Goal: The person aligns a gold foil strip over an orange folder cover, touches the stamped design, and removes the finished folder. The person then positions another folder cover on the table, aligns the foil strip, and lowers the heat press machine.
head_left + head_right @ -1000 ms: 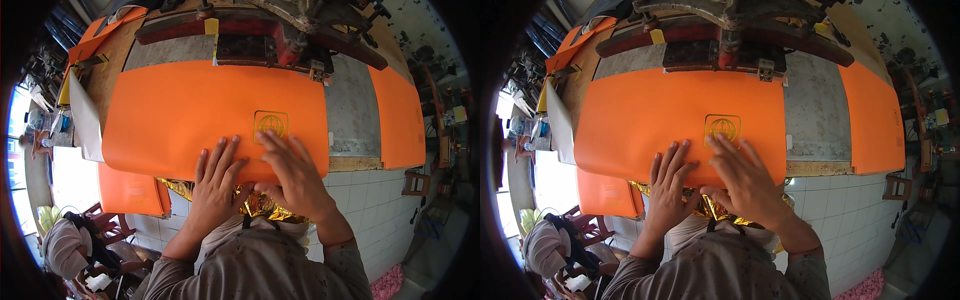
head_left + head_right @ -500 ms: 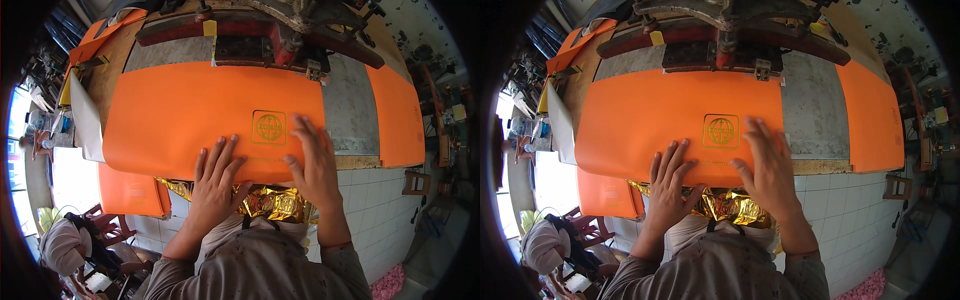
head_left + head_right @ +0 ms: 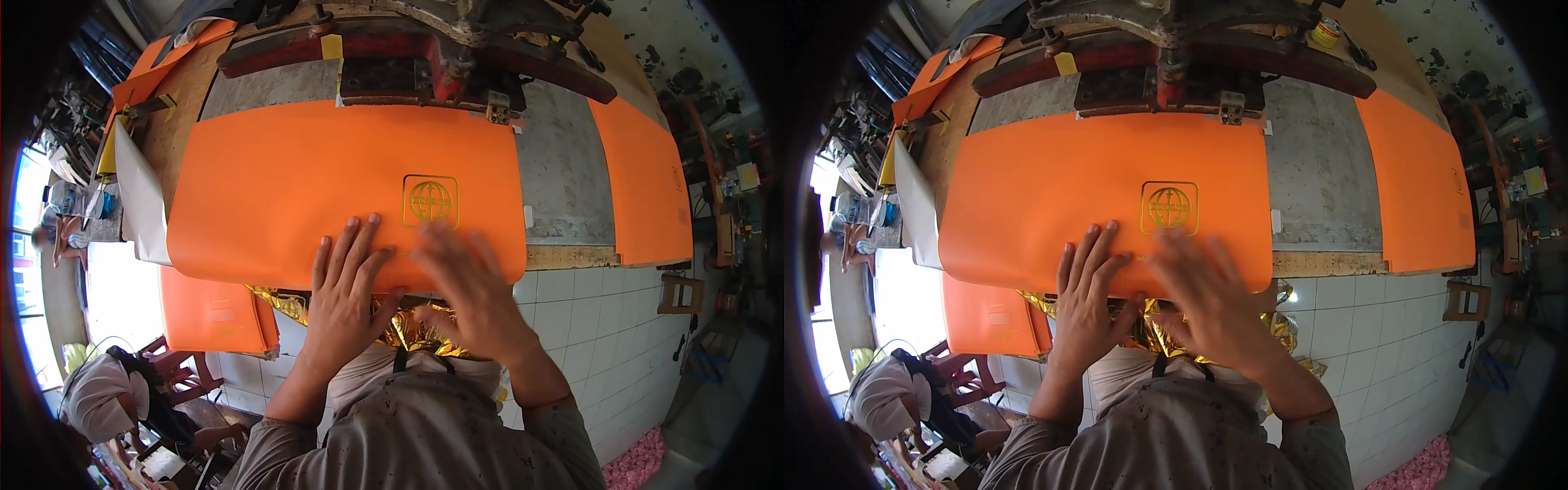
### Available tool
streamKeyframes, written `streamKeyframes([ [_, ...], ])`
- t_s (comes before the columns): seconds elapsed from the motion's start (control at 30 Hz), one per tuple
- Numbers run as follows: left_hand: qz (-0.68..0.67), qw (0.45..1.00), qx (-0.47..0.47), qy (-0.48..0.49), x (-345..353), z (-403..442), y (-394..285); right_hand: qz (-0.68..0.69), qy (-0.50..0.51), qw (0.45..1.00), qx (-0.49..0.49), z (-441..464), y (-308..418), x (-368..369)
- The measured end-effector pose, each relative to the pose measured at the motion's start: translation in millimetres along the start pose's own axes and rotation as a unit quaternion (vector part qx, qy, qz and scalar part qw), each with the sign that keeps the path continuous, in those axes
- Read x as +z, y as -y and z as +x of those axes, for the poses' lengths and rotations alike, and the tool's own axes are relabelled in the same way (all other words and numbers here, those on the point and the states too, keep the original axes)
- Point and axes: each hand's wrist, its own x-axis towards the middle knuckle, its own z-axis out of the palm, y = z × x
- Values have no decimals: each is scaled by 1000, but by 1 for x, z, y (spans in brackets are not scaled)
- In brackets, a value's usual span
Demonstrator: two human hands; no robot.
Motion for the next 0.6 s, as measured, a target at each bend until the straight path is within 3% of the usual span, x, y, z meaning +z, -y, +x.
streamKeyframes([
  [0.07, 1, 1000, 1, 6, -2, 0, 0, 130, 76, 985, -79, -12, 7, -4],
  [0.2, 7, 1000, 6, -5, -1, -1, -1, 211, -71, 972, -72, -47, -12, -1],
  [0.37, 9, 1000, 19, -8, -3, -2, -1, 151, -270, 937, 160, -103, -31, 7],
  [0.47, 15, 999, 32, -19, -3, -3, -2, 170, -297, 883, 321, -124, -47, 23],
  [0.5, 16, 999, 36, -23, -4, -3, -2, 200, -220, 874, 385, -130, -53, 25],
  [0.6, -19, 997, 57, -50, -7, -6, 4, 199, -267, 891, 310, -122, -53, 54],
])
